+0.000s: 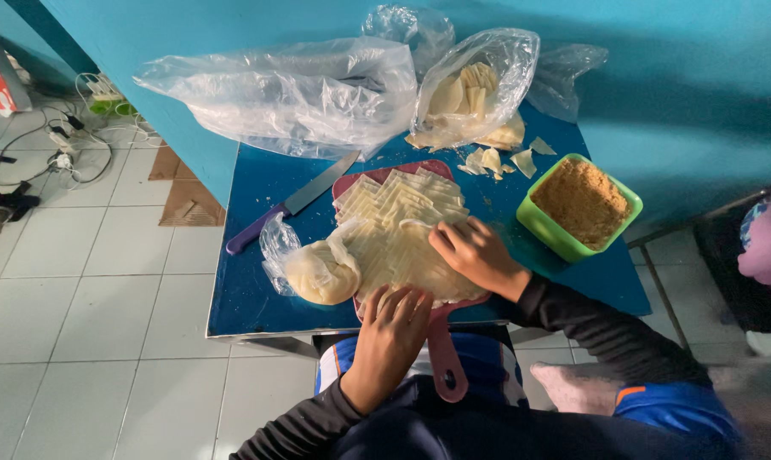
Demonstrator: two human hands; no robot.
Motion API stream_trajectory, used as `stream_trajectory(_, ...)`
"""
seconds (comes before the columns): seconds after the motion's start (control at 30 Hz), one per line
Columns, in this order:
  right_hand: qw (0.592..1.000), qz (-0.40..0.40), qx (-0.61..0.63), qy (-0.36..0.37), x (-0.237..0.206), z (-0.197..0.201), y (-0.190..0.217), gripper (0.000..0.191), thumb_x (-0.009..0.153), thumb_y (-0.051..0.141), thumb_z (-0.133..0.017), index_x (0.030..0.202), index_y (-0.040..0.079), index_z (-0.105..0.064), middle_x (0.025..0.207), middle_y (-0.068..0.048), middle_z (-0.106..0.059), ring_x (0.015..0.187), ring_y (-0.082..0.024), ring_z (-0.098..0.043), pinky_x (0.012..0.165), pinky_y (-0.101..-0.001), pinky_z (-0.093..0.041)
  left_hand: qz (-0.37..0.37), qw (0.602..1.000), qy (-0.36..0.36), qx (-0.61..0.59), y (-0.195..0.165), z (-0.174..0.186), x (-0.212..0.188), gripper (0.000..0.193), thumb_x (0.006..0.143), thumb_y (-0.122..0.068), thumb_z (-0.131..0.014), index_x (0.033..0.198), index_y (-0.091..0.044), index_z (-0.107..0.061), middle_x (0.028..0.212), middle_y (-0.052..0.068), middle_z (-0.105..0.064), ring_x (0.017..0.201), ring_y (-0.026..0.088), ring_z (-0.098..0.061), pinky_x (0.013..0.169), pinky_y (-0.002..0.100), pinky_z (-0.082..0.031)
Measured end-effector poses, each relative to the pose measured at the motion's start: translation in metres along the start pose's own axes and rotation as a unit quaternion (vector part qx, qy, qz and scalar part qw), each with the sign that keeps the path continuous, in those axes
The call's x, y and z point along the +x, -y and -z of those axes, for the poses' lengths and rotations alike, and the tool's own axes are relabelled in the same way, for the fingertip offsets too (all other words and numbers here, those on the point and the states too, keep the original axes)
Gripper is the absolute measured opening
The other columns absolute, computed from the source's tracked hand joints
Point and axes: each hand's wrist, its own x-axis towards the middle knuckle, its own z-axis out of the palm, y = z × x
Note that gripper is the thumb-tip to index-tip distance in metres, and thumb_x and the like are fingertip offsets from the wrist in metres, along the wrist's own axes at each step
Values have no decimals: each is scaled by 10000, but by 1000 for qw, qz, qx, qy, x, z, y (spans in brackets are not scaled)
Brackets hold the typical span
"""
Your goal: The person sits at a small table and arranges thin strips of dough by hand into a woven lattice pattern across a pink paddle-shaped board, folding and pressing each strip into place. They take additional dough pieces from a plastic bag and continue building the lattice over the board.
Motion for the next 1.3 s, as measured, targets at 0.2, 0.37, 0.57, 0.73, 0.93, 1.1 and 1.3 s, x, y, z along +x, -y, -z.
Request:
stream_trajectory(0.2,998,-35,59,-13,7,-2,-11,203,848,29,-668,1043,45,-610,969,-75,-658,860,-230,-680,762,-352,-538,3,1000,0,-3,-1,0,0,441,836,-129,-691,1260,-23,-637,1234,109,-644,1217,284,-607,1105,508,-411)
stream_trajectory(0.37,944,-193,264,-46,14,-7,-17,160,926,24,-691,1035,55,-578,928,-105,-667,836,-325,-679,668,-408,-509,3,1000,0,-5,-1,0,1,447,834,-140,-696,1260,-19,-632,1238,110,-645,1214,287,-607,1101,510,-411)
stream_trajectory(0.57,891,-244,383,3,17,-8,-23,137,932,43,-683,994,52,-561,886,-111,-676,814,-333,-699,618,-405,-515,6,1000,4,0,0,1,0,431,845,-138,-693,1256,-23,-633,1234,107,-653,1211,277,-610,1097,503,-413)
stream_trajectory(0.73,937,-199,287,15,19,10,-44,123,917,58,-709,965,68,-596,863,-99,-673,813,-325,-679,677,-420,-502,11,1000,7,4,-1,0,0,409,855,-132,-688,1247,-28,-634,1227,105,-656,1214,271,-612,1099,503,-414)
stream_trajectory(0.93,952,-85,294,-13,13,34,-45,120,919,53,-686,994,78,-597,923,-47,-680,882,-273,-676,777,-392,-506,8,1000,11,8,-1,0,-1,413,866,-124,-681,1262,-21,-628,1234,107,-651,1216,280,-608,1108,508,-412)
stream_trajectory(1.1,953,-81,291,6,10,22,-35,141,915,65,-696,1021,83,-603,920,-56,-680,864,-281,-674,764,-390,-518,2,1000,11,1,0,-1,-1,422,855,-138,-684,1255,-14,-624,1238,111,-651,1215,289,-607,1099,520,-405)
stream_trajectory(1.3,957,-105,267,-30,18,7,-37,152,936,52,-685,1055,77,-594,926,-66,-675,893,-296,-672,778,-407,-521,0,1000,6,6,1,-2,-1,421,858,-136,-683,1259,-19,-629,1240,107,-654,1222,283,-608,1106,520,-403)
